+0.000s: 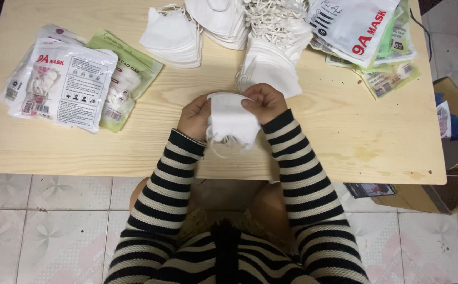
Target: Sorting and stacking white face masks by untangling their ear loops.
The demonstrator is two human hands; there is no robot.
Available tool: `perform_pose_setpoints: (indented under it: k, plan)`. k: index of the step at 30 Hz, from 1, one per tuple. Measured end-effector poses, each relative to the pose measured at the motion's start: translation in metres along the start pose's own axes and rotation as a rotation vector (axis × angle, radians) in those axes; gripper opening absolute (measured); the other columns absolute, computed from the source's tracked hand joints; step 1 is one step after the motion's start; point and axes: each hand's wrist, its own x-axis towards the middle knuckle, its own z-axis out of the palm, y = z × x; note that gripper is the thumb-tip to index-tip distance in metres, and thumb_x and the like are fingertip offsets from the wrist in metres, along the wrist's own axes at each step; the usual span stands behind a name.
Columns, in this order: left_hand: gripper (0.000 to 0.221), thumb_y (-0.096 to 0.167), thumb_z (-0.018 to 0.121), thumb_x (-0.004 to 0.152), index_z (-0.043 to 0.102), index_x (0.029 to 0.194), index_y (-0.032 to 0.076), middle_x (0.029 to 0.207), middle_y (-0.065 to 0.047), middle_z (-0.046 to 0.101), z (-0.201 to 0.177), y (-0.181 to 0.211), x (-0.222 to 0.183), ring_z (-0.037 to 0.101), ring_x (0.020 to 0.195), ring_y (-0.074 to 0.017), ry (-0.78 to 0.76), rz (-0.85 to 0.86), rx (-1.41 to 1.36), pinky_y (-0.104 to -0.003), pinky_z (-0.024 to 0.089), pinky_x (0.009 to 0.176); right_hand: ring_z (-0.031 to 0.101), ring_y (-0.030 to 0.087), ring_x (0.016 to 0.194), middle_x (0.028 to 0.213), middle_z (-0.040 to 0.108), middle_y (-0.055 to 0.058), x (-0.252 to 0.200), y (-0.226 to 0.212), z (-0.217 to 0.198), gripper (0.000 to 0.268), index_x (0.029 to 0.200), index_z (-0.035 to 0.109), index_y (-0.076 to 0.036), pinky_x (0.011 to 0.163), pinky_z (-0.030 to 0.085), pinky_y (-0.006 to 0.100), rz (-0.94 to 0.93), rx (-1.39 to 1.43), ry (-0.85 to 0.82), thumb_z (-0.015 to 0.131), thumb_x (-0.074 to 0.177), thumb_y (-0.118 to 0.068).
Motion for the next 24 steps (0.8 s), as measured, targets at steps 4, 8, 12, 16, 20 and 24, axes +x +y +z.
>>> perform_pose_setpoints:
  k: [4,8,12,16,20,24]
  plan:
    - [0.024,0.018,0.06,0.105,0.071,0.119,0.002,0.09,-0.012,0.073,-0.011,-0.021,0.012,0.071,0.076,-0.0171,0.003,0.008,-0.052,-0.029,0.062,0.069,0.064,0.009,0.068,0.081,0.075,0.008,0.003,0.009,0.002,0.024,0.106,0.072,-0.006,0.061,0.056,0.021,-0.056,-0.143,0.036,0.086,0.088,-0.012]
    - [0.023,0.018,0.059,0.106,0.071,0.117,0.001,0.089,-0.012,0.072,-0.018,-0.031,0.018,0.071,0.075,-0.0185,0.008,-0.014,-0.081,-0.03,0.062,0.069,0.064,0.01,0.072,0.082,0.074,0.009,0.003,0.013,0.003,0.023,0.106,0.073,-0.007,0.063,0.054,0.022,-0.08,-0.211,0.065,0.086,0.087,-0.011]
    - [0.025,0.019,0.059,0.105,0.071,0.119,0.002,0.089,-0.011,0.071,-0.026,-0.029,0.02,0.071,0.077,-0.0176,0.032,-0.018,0.039,-0.029,0.062,0.07,0.065,0.01,0.062,0.078,0.073,0.01,0.004,0.012,-0.007,0.026,0.105,0.071,-0.002,0.057,0.054,0.02,-0.064,0.011,0.032,0.086,0.084,-0.002]
    - [0.024,0.02,0.059,0.105,0.071,0.118,0.005,0.089,-0.01,0.072,-0.025,-0.026,0.021,0.072,0.076,-0.0162,0.018,-0.004,0.045,-0.026,0.062,0.068,0.067,0.013,0.061,0.076,0.071,0.01,0.014,0.041,-0.038,0.024,0.109,0.065,-0.001,0.058,0.056,0.019,-0.003,0.211,-0.05,0.078,0.088,-0.001]
    - [0.024,0.018,0.061,0.105,0.07,0.119,0.0,0.09,-0.014,0.073,-0.018,-0.025,0.017,0.072,0.075,-0.0196,0.025,-0.045,-0.064,-0.031,0.062,0.069,0.065,0.011,0.061,0.078,0.072,0.008,0.01,0.038,-0.019,0.019,0.108,0.068,-0.001,0.058,0.054,0.02,-0.018,0.159,-0.084,0.077,0.091,0.0]
    - [0.022,0.018,0.062,0.104,0.072,0.117,0.003,0.091,-0.013,0.073,-0.016,-0.026,0.016,0.072,0.079,-0.0208,0.011,-0.062,-0.093,-0.033,0.062,0.072,0.065,0.011,0.063,0.078,0.073,0.009,0.001,0.018,0.003,0.02,0.104,0.072,-0.003,0.057,0.056,0.022,-0.039,-0.022,0.072,0.083,0.087,-0.002]
